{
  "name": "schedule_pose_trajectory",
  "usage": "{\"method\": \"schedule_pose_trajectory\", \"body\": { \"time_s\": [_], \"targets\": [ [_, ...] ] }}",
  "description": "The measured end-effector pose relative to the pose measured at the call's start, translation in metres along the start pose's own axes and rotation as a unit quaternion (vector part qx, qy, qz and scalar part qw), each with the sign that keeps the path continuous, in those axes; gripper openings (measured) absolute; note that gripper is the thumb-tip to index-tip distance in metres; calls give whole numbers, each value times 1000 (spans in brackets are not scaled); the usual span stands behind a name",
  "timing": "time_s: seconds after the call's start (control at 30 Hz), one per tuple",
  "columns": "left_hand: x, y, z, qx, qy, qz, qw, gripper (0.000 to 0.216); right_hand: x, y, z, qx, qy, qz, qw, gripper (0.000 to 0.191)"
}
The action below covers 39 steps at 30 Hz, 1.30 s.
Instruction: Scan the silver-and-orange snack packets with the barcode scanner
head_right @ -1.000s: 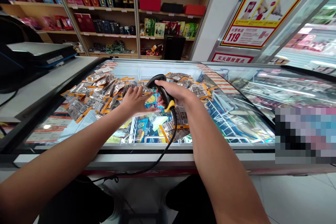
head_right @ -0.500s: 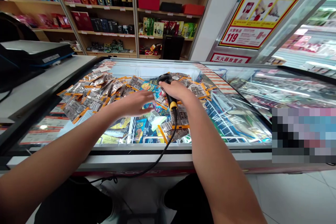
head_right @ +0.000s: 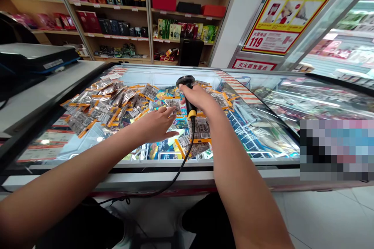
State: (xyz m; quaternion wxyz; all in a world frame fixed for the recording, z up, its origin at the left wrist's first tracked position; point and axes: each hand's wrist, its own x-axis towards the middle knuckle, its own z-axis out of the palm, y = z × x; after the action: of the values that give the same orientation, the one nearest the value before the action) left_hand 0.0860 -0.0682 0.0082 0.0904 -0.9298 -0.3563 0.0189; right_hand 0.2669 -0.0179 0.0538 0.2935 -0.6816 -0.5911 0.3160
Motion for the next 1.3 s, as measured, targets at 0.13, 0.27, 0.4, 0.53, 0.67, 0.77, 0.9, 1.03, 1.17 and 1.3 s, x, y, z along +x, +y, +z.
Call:
{"method": "schedule_pose_trajectory", "body": {
  "time_s": [0.13, 0.27, 0.4, 0.53, 0.67, 0.77, 0.9, 1.03, 1.17, 1.3],
  "targets": [
    [1, 6, 3, -5, 6, -26, 1000, 77, -14, -9, 3, 127, -135, 29, 982, 33],
    [4, 8, 3, -6, -13, -50, 999, 83, -13, -5, 6, 105, -172, 40, 979, 38],
    [3, 7, 2, -10, -19, -57, 998, 86, -5, 1, 7, 122, -189, 28, 974, 40],
    [3, 7, 2, -12, -16, -57, 998, 85, -5, 2, 6, 134, -197, 22, 971, 39],
    [3, 8, 3, -17, -10, -57, 998, 86, -8, -1, 6, 129, -201, 20, 971, 40],
    [3, 7, 3, -16, -17, -55, 998, 85, -12, -4, 5, 126, -190, 24, 973, 38],
    [3, 6, 2, -9, -21, -54, 998, 83, -17, -8, 3, 128, -162, 31, 978, 33],
    [2, 7, 1, -7, -15, -51, 999, 81, -20, -11, 2, 130, -169, 42, 976, 35],
    [2, 7, -4, -11, -29, -87, 996, 82, -17, -11, 2, 125, -143, 25, 982, 34],
    [2, -3, -6, 1, -38, -186, 982, 88, -6, -7, 7, 41, -23, -15, 999, 38]
  ]
}}
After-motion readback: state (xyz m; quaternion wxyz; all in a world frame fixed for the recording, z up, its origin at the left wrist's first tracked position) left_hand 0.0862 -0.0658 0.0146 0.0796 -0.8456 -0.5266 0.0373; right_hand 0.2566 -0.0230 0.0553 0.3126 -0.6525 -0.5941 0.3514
